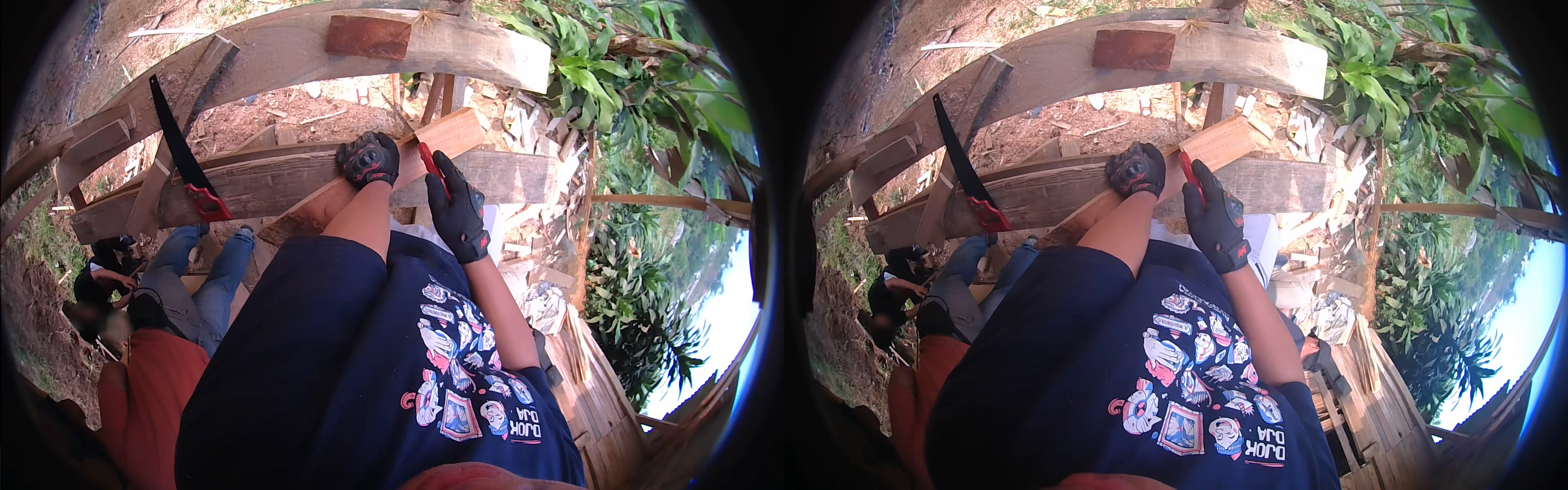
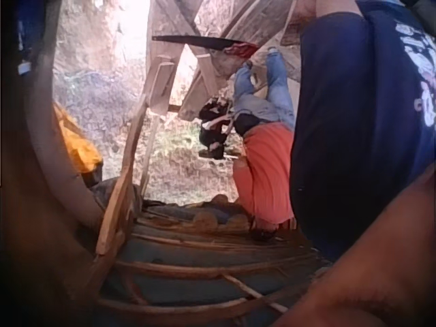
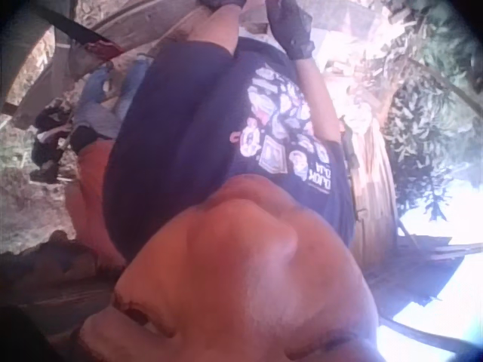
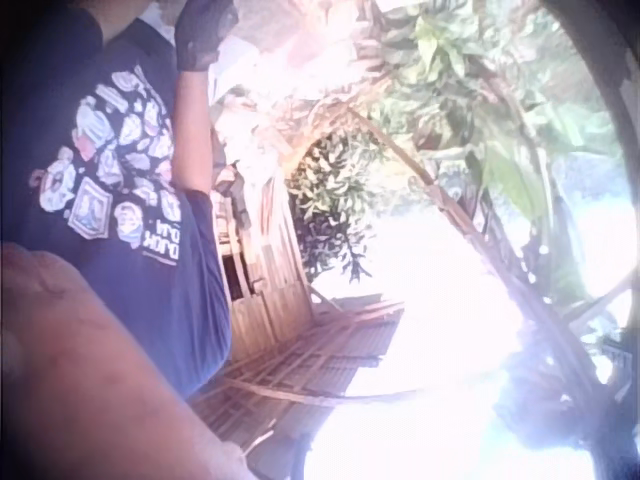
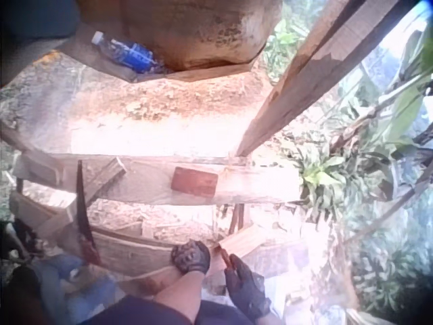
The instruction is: The person uses a hand saw to cut a wooden plank placed on a makeshift wooden workbench. They hold the plank with one hand and saw with the other, producing sawdust as they cut through the wood.
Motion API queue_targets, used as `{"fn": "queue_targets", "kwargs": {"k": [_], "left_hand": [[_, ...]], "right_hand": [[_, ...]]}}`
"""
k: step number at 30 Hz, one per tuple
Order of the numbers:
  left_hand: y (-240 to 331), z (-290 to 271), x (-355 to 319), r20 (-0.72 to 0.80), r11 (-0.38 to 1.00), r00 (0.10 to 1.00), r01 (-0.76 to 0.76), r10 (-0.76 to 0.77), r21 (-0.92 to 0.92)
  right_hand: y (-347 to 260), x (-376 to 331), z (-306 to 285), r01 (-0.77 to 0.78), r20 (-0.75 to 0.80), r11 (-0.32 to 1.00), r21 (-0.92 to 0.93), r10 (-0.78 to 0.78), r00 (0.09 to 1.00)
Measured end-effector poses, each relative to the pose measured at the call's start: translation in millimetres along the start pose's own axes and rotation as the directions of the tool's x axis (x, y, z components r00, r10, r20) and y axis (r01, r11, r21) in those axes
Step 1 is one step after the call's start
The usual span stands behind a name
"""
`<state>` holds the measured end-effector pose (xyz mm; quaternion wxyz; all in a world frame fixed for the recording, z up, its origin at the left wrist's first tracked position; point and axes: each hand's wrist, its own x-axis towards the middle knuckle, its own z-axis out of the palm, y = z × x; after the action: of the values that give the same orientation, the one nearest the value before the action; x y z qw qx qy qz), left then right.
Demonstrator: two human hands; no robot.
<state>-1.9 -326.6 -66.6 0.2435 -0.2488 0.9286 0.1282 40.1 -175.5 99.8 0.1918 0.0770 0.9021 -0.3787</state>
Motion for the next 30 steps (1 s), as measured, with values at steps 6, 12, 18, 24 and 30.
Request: {"fn": "queue_targets", "kwargs": {"k": [6,12,18,24,30], "left_hand": [[-6,10,-9,-0.035,1.0,0.999,0.011,-0.011,-0.015],[-8,20,-6,-0.118,0.999,0.993,-0.029,0.031,0.02],[-9,24,-7,-0.107,1.0,0.994,-0.021,0.023,0.023],[-5,21,-1,-0.126,0.998,0.991,-0.038,0.044,0.051],[-5,18,-5,-0.027,0.999,0.999,-0.033,0.033,0.028]], "right_hand": [[3,-3,-10,-0.07,0.079,0.997,-0.013,0.071,0.994],[14,5,-26,-0.044,0.096,0.999,0.027,0.041,0.995],[-12,9,-24,-0.117,0.181,0.992,-0.056,0.126,0.976],[-16,20,-16,-0.143,0.112,0.988,-0.058,0.149,0.982],[-30,29,-12,-0.015,0.09,0.994,-0.109,0.025,0.996]]}}
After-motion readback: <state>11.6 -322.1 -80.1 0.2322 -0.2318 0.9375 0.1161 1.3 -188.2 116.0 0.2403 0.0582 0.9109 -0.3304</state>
